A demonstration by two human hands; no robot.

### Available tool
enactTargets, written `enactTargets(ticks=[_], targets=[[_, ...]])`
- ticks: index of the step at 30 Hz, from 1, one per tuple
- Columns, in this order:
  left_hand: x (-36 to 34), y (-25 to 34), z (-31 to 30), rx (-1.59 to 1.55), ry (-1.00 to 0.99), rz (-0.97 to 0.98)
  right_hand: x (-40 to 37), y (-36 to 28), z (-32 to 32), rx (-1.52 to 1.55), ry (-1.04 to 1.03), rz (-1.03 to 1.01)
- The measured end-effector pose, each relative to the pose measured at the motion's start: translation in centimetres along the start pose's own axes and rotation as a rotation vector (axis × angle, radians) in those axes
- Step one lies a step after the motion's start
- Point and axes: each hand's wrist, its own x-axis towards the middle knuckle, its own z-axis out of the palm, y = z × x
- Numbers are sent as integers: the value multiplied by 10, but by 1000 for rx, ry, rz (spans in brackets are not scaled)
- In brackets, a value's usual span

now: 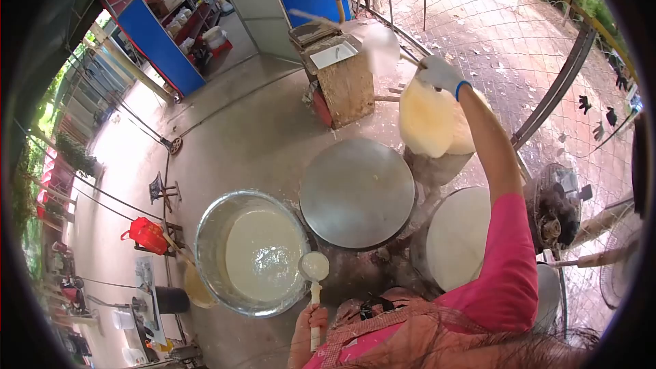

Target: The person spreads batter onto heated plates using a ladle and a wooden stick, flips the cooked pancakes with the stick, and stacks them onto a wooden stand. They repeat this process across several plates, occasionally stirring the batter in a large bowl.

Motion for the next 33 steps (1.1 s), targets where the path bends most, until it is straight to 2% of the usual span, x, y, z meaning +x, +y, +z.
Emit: enactTargets(ticks=[8, 10, 12, 15, 19, 21, 23, 25, 26, 28, 29, 31, 32, 33], targets=[[-15, 7, 15, 102, -1, 44, -2, -58, 31, -306, -82, -215], [-27, 2, 21, 91, -37, 50, -16, -68, 82, -334, 4, -392], [-41, 6, 20, 71, 14, 93, -80, -125, 120, -343, -131, -360], [-70, 29, 7, 84, 100, 114, -149, -128, 241, -265, -33, -538], [-116, 75, -16, 146, 141, -16, -220, -113, 355, -384, -114, -376], [-135, 92, -17, 163, 220, -32, -245, -102, 365, -380, -168, -326], [-154, 101, -21, 170, 301, -47, -267, -95, 363, -375, -77, -230], [-163, 107, -18, 481, 529, 206, -288, -97, 352, -425, -136, -176], [-167, 109, -18, 485, 532, 190, -300, -99, 344, -374, -84, -158], [-170, 112, -16, 161, 330, -12, -322, -97, 335, -339, 26, -78], [-169, 111, -15, 165, 326, -21, -333, -94, 335, -347, 32, -77], [-164, 106, -12, 199, 312, 0, -351, -90, 334, -249, 151, 286], [-162, 103, -11, 201, 300, 2, -359, -87, 331, -108, 168, 413], [-161, 99, -10, 206, 301, 0, -366, -82, 329, -108, 171, 402]])
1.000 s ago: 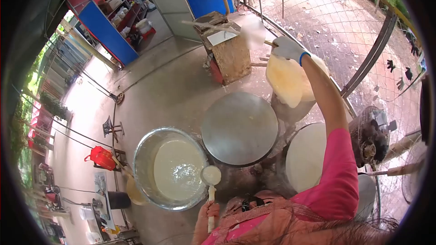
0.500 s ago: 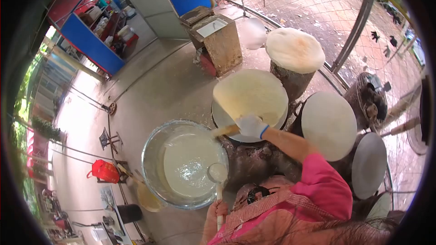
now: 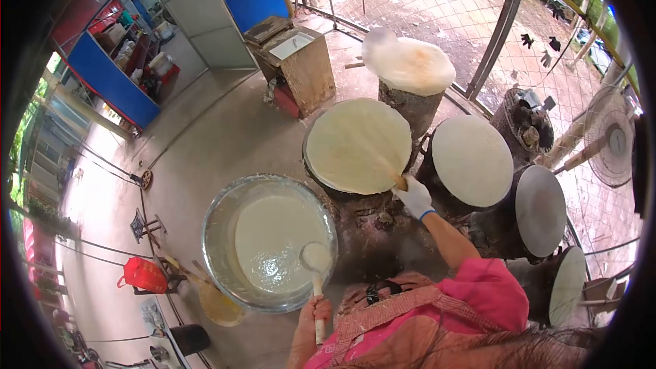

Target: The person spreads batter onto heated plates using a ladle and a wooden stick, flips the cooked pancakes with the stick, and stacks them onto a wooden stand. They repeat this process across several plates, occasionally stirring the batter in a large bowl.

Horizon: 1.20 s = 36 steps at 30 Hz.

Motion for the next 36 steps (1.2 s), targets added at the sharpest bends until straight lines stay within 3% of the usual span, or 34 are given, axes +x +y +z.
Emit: enactTargets(ticks=[2, 3, 7, 9, 12, 13, 16, 20, 24, 27, 30, 34, 36], targets=[[3, -4, 5, 11, -5, 10, -6, 20, -3, 301, 109, 210], [5, -6, 8, -10, -11, -32, -5, 33, -4, 353, 127, 207], [28, -6, 15, 5, -75, -199, 17, 71, -8, 125, 125, 137], [39, -16, 19, 11, -99, -196, 31, 71, -13, 20, 2, 81], [51, -33, 32, 19, -137, -197, 55, 75, -10, 29, 48, 66], [54, -41, 33, 8, -144, -208, 64, 73, -9, 100, -49, 164], [60, -63, 42, -21, -50, -104, 50, 68, -28, 140, -49, 119], [62, -58, 48, -6, -25, -101, 2, 87, -62, 34, -159, 154], [56, -50, 44, 15, 31, -129, 20, 94, -54, -56, -118, 179], [54, -39, 44, 42, 68, -167, 34, 76, -37, 120, -42, 187], [52, -20, 53, 85, 90, -196, 5, 53, -28, 422, -109, 265], [55, -9, 50, 100, 112, -239, -20, 61, -11, 245, -127, 289], [55, -5, 48, 110, 124, -250, 5, 63, -18, -11, -29, 87]])
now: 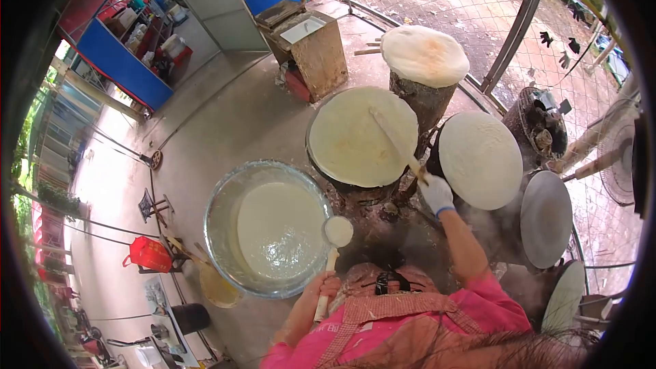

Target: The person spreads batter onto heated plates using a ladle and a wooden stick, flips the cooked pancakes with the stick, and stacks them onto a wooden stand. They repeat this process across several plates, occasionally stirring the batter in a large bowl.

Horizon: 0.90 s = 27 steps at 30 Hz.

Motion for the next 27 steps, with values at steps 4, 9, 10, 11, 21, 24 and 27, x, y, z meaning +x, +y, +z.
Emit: enactTargets(ticks=[4, 9, 10, 11, 21, 24, 27], targets=[[-5, 1, 1, 33, 5, 58, 50, -25, -1, 101, -14, 30], [-14, -2, 1, 156, 5, 117, -12, -31, 2, 188, -81, 124], [-15, -2, -2, 153, 17, 129, -31, -31, 0, 182, -90, 166], [-16, -3, -4, 147, 14, 123, -46, -22, 3, 403, -133, 219], [-22, -9, -23, 5, -103, 160, -128, -2, -39, 800, -464, 333], [-18, -35, -30, -78, -362, 226, -108, 15, 0, 349, -355, 25], [-32, -46, -43, -32, -620, 348, -86, -32, -15, 311, -450, -55]])
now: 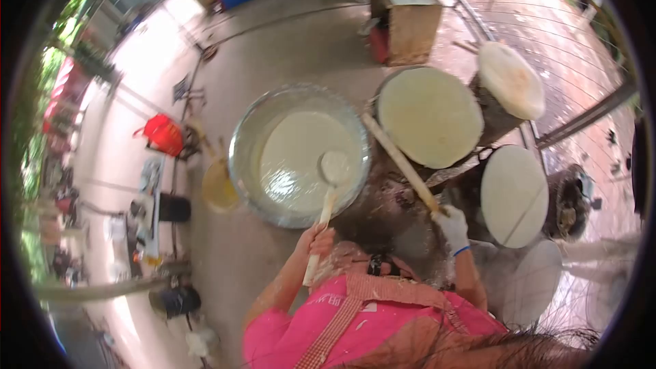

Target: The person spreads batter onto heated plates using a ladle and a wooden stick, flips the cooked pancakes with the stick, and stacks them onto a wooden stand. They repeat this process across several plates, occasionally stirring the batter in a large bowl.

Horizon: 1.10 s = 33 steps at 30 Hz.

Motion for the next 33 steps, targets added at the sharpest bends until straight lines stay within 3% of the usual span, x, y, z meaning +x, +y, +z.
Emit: enactTargets(ticks=[2, 5, 8, 10, 14, 16, 18, 21, 23, 25, 29, 31, 33], targets=[[-17, 8, 5, 358, 63, 297, 26, -14, 11, -96, 17, -117], [-30, 38, 1, 553, 160, 475, 39, -86, 18, -505, -63, -224], [-30, 140, -60, 672, 264, 370, 55, -114, 75, -613, -106, -285], [-20, 197, -103, 789, 665, 453, 60, -111, 134, -915, -183, -422], [-25, 211, -91, 530, 670, 287, 29, -163, 144, -943, -278, -507], [-20, 213, -78, 376, 673, 201, 17, -141, 145, -794, -200, -219], [-20, 216, -60, 256, 660, 116, 6, -101, 169, -807, -246, -173], [-36, 204, -36, 109, 650, 29, -28, -90, 179, -688, -201, -117], [-24, 187, -9, 3, 667, -20, -52, -105, 166, -642, -141, -112], [-35, 153, 74, 215, 616, 107, -62, -131, 148, -578, -61, -135], [-72, 99, 211, 603, 358, 227, -45, -182, 116, -373, 385, -548], [-88, 76, 268, 980, 269, 325, -23, -208, 97, -361, 648, -778], [-107, 66, 314, 1237, 230, 405, -13, -240, 74, -359, 732, -696]])
